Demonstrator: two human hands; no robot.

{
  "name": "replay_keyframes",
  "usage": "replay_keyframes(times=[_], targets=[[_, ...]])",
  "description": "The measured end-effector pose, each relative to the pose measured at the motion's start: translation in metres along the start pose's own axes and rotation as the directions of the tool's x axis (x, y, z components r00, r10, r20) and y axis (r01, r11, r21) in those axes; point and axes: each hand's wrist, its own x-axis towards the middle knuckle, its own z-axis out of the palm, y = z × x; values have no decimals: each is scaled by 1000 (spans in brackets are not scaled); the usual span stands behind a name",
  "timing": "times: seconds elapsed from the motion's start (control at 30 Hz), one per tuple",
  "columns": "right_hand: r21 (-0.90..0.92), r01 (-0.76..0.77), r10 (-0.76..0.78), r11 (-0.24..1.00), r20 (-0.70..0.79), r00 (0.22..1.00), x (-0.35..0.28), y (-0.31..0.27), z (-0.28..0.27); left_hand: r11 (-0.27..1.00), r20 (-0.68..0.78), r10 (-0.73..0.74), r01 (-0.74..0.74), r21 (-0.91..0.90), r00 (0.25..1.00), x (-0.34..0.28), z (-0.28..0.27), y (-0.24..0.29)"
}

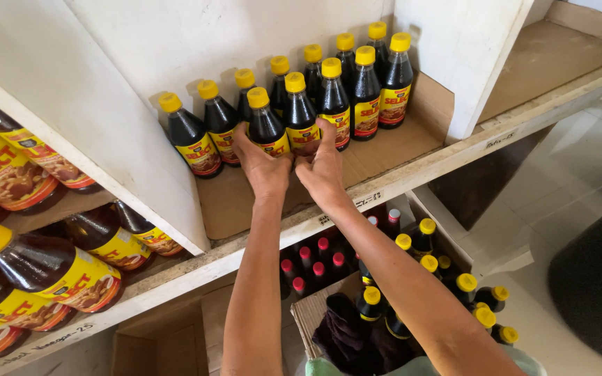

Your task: Stocking and organizing soy sauce bottles on a grocery store shelf.

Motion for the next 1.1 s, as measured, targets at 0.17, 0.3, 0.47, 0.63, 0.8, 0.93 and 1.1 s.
replay_keyframes(times=[0.17, 0.3, 0.47, 0.63, 0.8, 0.93, 1.1], targets=[[12, 15, -14, 1000, -72, 997, 1, 15, 3, 997, -34, -69, 70, 31, 997, 4, -2, -13], [114, -60, 71, 992, -90, 993, 2, 19, 4, 894, 180, -319, 359, -269, 931, 5, -3, -16], [88, -70, 81, 994, -125, 989, 6, 26, 4, 917, 224, -374, 394, -51, 900, 5, -4, -7], [137, -110, 123, 985, -94, 988, 7, 23, 4, 923, 209, -386, 378, 77, 899, 6, -5, -6], [131, 23, 1, 991, -178, 984, 6, 28, 6, 930, 204, -366, 359, 72, 908, 6, -5, -15], [284, 304, -249, 910, -212, 945, -10, 7, -9, 970, 86, -242, 239, 43, 966, -6, -8, -31], [105, 435, -424, 894, -118, 898, -96, -46, -59, 979, -74, 170, -177, -102, 983, -84, -81, 56]])
